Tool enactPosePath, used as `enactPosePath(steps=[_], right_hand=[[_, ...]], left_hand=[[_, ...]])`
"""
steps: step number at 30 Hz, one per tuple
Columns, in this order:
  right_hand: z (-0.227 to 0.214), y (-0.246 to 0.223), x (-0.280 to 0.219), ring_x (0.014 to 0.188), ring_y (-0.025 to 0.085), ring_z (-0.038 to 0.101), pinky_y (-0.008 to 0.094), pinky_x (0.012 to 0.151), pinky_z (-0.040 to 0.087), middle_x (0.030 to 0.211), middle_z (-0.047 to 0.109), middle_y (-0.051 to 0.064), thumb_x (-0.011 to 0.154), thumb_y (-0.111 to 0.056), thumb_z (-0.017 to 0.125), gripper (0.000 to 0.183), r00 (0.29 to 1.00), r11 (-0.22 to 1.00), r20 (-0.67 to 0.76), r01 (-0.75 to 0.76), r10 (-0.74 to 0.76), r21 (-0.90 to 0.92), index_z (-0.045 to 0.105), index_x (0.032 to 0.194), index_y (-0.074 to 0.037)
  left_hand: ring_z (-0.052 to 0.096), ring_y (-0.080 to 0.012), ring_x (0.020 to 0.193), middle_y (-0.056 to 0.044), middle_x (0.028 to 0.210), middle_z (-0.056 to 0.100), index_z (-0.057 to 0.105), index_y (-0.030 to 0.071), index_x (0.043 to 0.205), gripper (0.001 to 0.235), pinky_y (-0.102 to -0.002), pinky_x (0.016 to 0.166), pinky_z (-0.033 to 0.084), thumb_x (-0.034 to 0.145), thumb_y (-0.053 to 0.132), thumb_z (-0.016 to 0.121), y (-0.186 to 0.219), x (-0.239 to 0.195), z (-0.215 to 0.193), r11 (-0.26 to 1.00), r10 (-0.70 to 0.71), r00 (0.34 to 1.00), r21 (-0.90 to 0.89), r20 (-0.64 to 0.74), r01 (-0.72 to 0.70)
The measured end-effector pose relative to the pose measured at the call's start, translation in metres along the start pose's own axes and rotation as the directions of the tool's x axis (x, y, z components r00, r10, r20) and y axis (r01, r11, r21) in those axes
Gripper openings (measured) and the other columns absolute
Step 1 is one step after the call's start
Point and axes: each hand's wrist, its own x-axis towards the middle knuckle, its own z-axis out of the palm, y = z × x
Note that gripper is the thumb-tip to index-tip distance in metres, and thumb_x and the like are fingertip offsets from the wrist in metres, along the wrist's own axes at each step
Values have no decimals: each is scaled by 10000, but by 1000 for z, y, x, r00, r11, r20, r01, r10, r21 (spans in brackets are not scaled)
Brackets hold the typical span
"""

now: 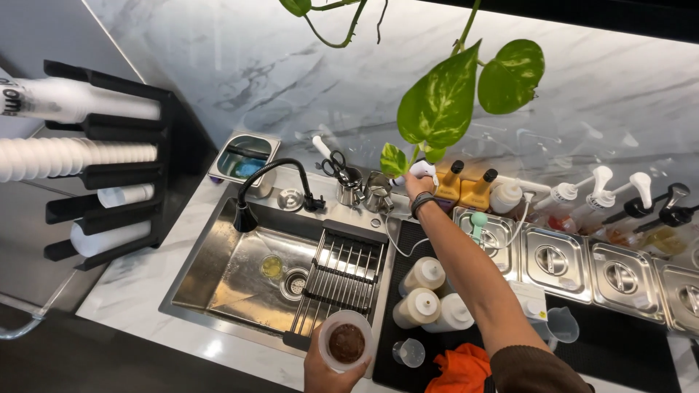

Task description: The person prepares an iced coffee by frothing a dark liquid in a plastic cup using a handheld frother. They then pour milk from a carton into the cup, add ice from a metal bin using a scoop, and seal the cup with a plastic lid.

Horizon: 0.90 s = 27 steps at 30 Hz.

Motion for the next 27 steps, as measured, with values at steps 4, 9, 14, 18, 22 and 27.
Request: enactPosePath(steps=[4,9,14,18,22,27], right_hand=[[23,-3,31,897,279,631,388,793,512,983,656,91,862,-209,604,180,999,957,37,24,-37,288,626,995,-91],[17,-37,12,716,181,652,342,667,554,785,667,12,897,-259,637,136,981,797,57,118,-187,592,634,807,-158],[-8,-94,-61,1097,254,693,399,1020,512,1180,761,36,687,-553,817,636,919,912,-2,390,-393,129,748,1155,-127],[0,-86,-38,902,189,718,354,898,565,935,775,-17,672,-434,872,375,947,923,-6,315,-322,222,766,890,-149],[30,-47,36,835,224,575,412,772,550,809,512,80,874,117,600,249,874,488,231,8,-428,873,446,911,-75],[-19,-102,-64,1030,219,615,373,926,527,1088,625,61,771,-180,799,393,898,779,60,342,-435,525,573,1081,-96]], left_hand=[[734,-185,1163,-7,1183,767,625,196,1332,940,-306,990,621,491,234,1043,-8,8,-11,985,-170,985,-30,36,171],[730,-186,1147,-8,1182,755,621,185,1326,922,-305,987,610,503,256,1029,-17,18,-8,993,-110,991,-28,81,113],[723,-181,1165,0,1197,754,618,187,1335,936,-303,1013,593,502,254,1040,-18,19,-7,993,-116,986,-22,119,119],[704,-180,1199,-4,1230,738,612,205,1345,913,-309,1032,588,536,241,1034,-20,17,-3,981,-192,970,-10,149,196],[705,-176,1196,-4,1231,742,599,198,1354,911,-311,1034,584,549,241,1023,-18,14,-3,974,-219,960,-27,172,227],[693,-190,1209,-20,1250,726,587,189,1361,878,-320,1031,594,596,302,1002,-10,11,-8,983,-171,961,-33,215,183]])
